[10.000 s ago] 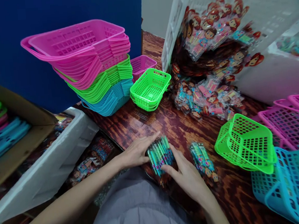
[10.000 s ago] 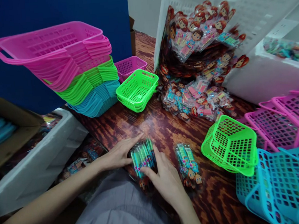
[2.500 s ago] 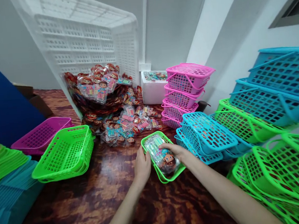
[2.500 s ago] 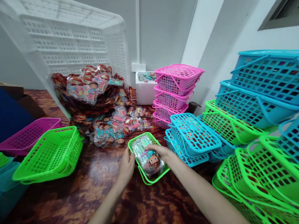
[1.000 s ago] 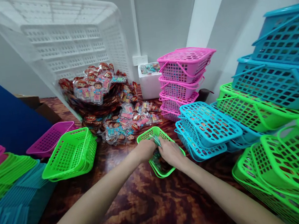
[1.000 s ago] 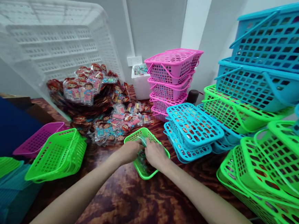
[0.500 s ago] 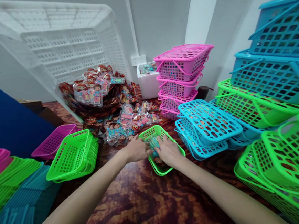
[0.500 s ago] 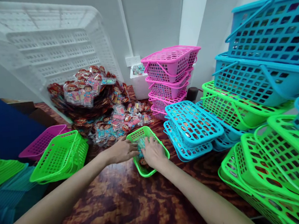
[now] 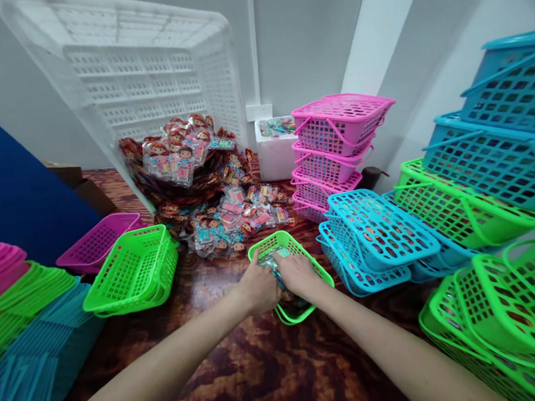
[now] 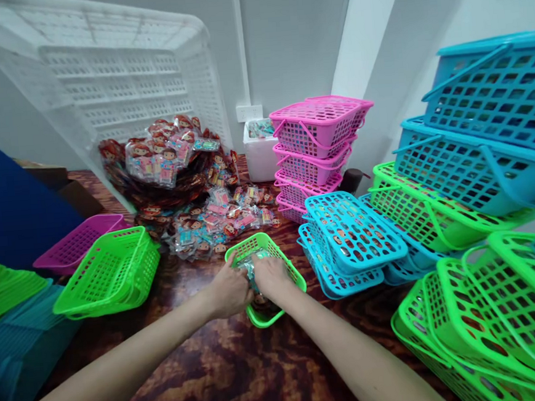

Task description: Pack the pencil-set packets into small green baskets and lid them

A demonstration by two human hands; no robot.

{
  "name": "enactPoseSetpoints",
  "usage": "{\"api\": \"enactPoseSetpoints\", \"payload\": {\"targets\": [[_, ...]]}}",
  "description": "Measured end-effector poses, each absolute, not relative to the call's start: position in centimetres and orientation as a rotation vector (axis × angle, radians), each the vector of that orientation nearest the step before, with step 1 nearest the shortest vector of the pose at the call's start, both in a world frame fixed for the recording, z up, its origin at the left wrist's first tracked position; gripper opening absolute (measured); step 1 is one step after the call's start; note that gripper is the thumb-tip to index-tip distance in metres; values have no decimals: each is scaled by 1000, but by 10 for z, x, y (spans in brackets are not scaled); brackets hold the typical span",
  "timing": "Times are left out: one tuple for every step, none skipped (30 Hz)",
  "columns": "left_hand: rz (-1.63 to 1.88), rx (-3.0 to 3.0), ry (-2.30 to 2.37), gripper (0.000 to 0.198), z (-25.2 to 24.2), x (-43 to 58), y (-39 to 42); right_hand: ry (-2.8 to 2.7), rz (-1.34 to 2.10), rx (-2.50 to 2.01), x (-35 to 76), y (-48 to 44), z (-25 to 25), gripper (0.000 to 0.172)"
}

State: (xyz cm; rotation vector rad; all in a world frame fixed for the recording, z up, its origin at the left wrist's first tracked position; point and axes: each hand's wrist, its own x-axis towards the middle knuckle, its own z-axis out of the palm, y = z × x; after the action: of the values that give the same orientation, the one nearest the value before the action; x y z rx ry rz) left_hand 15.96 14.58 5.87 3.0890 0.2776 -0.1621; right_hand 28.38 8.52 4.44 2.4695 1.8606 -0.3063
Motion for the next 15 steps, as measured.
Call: {"api": "enactPoseSetpoints", "payload": {"targets": [[-148,3084,301,27,58,158,146,1851,-303,2475,283,86,45,43],[-132,3076,328,26,58,157,146,1849,-301,2478,282,85,45,43],[-114,3065,355,26,57,155,147,1853,-299,2480,283,83,46,44],[-93,3051,384,25,56,154,147,1862,-298,2481,284,79,48,43],[-70,3034,413,25,55,153,148,1872,-299,2486,286,76,49,43],[-43,3015,446,24,54,153,149,1879,-299,2494,288,72,50,43],[-16,2997,478,23,52,153,150,1881,-296,2508,291,69,51,43],[11,2979,509,22,51,155,151,1879,-294,2523,293,66,51,43],[36,2964,537,22,50,156,152,1876,-293,2537,294,64,51,42],[57,2953,560,24,50,159,154,1873,-292,2550,294,63,51,41],[72,2946,574,28,50,162,156,1872,-290,2561,294,63,49,41],[78,2942,579,32,51,164,157,1873,-288,2568,294,64,48,40],[76,2942,572,32,52,167,159,1875,-284,2573,293,65,46,39],[68,2943,557,29,53,168,160,1879,-278,2575,292,65,45,37],[59,2947,538,23,55,169,162,1884,-271,2573,291,66,44,35]]}}
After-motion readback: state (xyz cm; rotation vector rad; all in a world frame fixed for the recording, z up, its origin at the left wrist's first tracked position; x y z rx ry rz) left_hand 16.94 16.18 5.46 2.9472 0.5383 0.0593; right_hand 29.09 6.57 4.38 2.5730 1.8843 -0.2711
